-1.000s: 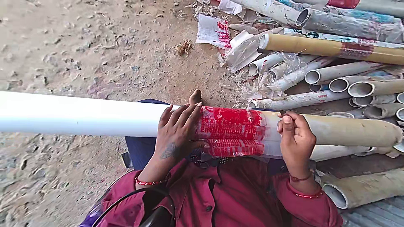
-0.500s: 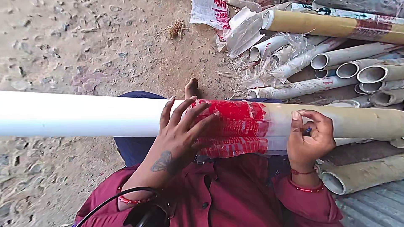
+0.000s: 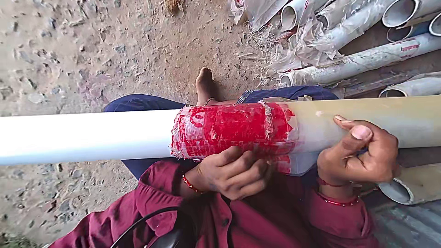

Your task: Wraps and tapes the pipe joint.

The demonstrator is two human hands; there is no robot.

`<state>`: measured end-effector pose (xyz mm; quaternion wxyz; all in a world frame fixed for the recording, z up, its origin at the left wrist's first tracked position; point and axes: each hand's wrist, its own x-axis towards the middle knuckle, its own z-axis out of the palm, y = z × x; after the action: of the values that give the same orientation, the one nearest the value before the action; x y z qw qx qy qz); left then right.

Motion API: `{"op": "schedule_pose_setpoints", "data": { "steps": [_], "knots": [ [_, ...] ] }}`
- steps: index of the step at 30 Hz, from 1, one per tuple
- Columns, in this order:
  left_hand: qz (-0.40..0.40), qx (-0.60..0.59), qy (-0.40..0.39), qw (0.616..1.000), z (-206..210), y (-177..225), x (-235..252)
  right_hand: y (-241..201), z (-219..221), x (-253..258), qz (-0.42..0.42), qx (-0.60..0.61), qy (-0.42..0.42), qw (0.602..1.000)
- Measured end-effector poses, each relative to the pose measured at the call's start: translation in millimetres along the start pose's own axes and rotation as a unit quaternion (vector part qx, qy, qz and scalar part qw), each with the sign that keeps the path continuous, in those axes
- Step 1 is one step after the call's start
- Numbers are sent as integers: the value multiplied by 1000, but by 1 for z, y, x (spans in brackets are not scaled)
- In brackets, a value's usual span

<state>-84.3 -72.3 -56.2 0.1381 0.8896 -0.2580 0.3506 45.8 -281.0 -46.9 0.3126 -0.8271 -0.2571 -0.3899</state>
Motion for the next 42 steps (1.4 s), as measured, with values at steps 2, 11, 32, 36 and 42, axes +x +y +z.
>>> {"op": "schedule_pose_setpoints", "data": {
  "steps": [2,11,32,36,42],
  "knots": [
    [-10,20,-10,1000,-1,2,-1,1,-3,-4,-6,5,-3,1000],
    [-96,115,-31,988,5,6,10,2,-8,-7,1,4,-28,1000],
    [-158,13,-139,978,-2,2,54,-2,10,3,-23,-52,1,998],
    [-142,-21,-114,983,5,-1,52,-4,10,4,-17,-56,3,998],
    [-236,-45,-42,970,-14,-4,30,-3,10,8,-7,-40,-4,999]
  ]
}}
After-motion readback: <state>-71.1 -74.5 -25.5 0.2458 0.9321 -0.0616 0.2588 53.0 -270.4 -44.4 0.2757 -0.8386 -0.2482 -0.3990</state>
